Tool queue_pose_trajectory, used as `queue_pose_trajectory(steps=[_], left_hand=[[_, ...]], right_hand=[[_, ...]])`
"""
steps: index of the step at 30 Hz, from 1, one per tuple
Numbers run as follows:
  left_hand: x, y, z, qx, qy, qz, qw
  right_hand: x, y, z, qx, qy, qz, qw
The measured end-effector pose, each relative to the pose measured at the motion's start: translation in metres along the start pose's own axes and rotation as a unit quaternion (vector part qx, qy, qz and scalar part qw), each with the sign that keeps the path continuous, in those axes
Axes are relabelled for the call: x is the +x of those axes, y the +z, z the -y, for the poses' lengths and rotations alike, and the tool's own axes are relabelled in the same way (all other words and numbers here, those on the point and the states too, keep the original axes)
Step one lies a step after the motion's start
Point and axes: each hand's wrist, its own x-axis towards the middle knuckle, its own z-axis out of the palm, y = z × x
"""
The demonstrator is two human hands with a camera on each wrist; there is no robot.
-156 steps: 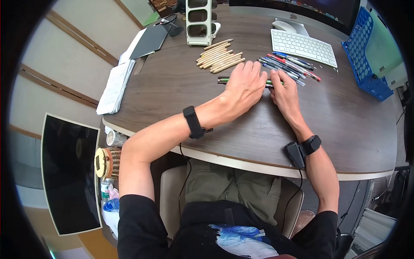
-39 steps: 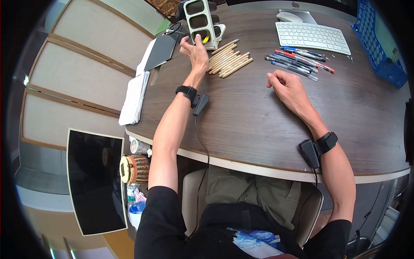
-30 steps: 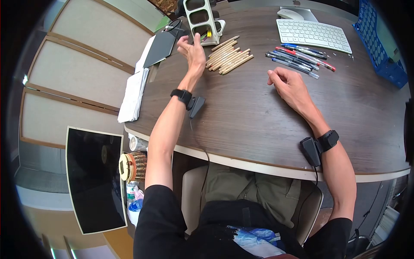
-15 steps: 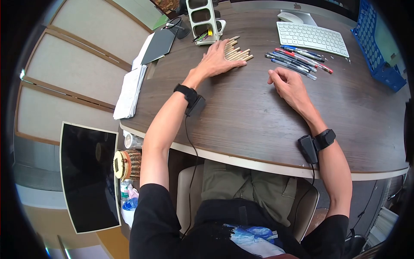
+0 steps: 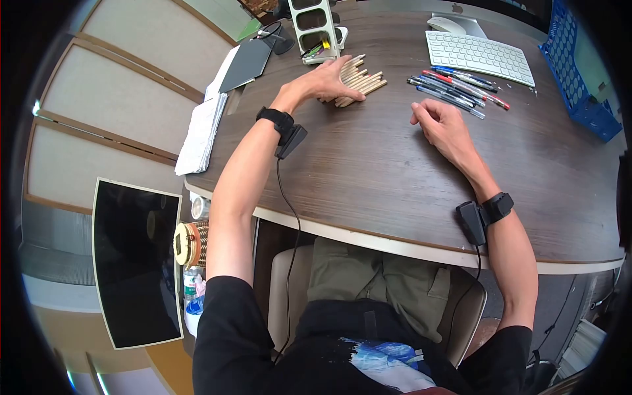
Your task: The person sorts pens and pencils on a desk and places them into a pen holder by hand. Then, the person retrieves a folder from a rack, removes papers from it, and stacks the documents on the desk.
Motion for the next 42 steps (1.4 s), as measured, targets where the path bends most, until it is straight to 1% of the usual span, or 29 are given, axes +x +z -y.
queue_pose_trajectory(steps=[2,3,4,6,9,11,13,20,23,25,26,28,29,31,35,37,38,40,41,42], left_hand=[[-0.003,-0.002,-0.005,0.023,-0.014,0.01,1.0],[-0.006,-0.005,-0.009,0.049,-0.028,0.019,0.998],[-0.01,-0.008,-0.013,0.048,-0.029,0.018,0.998],[-0.015,-0.01,-0.018,0.066,-0.04,0.056,0.995],[-0.025,-0.008,-0.022,0.092,-0.02,0.051,0.994],[-0.033,-0.004,-0.027,0.104,-0.026,0.052,0.993],[-0.043,-0.006,-0.034,0.109,-0.053,0.076,0.99],[-0.054,-0.003,-0.039,0.153,-0.066,0.09,0.982],[-0.055,0.005,-0.037,0.16,-0.06,0.087,0.981],[-0.059,0.012,-0.038,0.186,-0.043,0.051,0.98],[-0.058,0.016,-0.033,0.185,-0.043,0.05,0.98],[-0.056,0.021,-0.023,0.191,-0.009,0.024,0.981],[-0.058,0.019,-0.022,0.192,-0.01,0.023,0.981],[-0.064,0.021,-0.019,0.182,0.007,-0.002,0.983],[-0.068,0.019,-0.011,0.126,0.014,-0.001,0.992],[-0.064,0.022,-0.007,0.081,-0.01,-0.011,0.997],[-0.066,0.02,-0.011,0.08,-0.011,-0.013,0.997],[-0.068,0.013,-0.02,0.074,-0.071,0.025,0.994],[-0.069,0.008,-0.023,0.074,-0.072,0.026,0.994],[-0.07,0.001,-0.028,0.072,-0.094,0.054,0.992]], right_hand=[[-0.001,0.001,0.0,0.009,-0.014,-0.003,1.0],[-0.001,0.0,0.0,0.01,0.004,0.001,1.0],[-0.001,-0.001,0.0,0.011,0.023,0.005,1.0],[-0.001,-0.001,0.0,0.008,0.022,0.007,1.0],[-0.001,-0.001,0.0,0.001,0.017,0.008,1.0],[-0.002,-0.001,-0.002,-0.003,0.015,0.011,1.0],[-0.002,-0.001,-0.002,0.009,0.018,0.012,1.0],[-0.004,-0.003,0.002,-0.005,0.031,0.018,0.999],[-0.004,-0.001,-0.001,0.009,0.016,0.017,1.0],[-0.004,-0.001,-0.001,0.002,0.013,0.017,1.0],[-0.004,-0.001,0.0,-0.004,0.01,0.017,1.0],[-0.005,-0.002,0.004,-0.012,0.012,0.016,1.0],[-0.005,-0.002,0.005,-0.019,0.015,0.015,1.0],[-0.005,-0.002,0.004,-0.011,0.01,0.014,1.0],[-0.004,0.0,0.0,-0.003,0.011,0.018,1.0],[-0.004,0.001,0.0,-0.007,0.012,0.018,1.0],[-0.004,0.0,0.0,-0.009,0.015,0.016,1.0],[-0.002,-0.002,-0.001,-0.01,0.013,0.016,1.0],[-0.003,-0.001,-0.002,-0.011,0.014,0.016,1.0],[-0.004,0.0,-0.002,-0.01,0.016,0.016,1.0]])
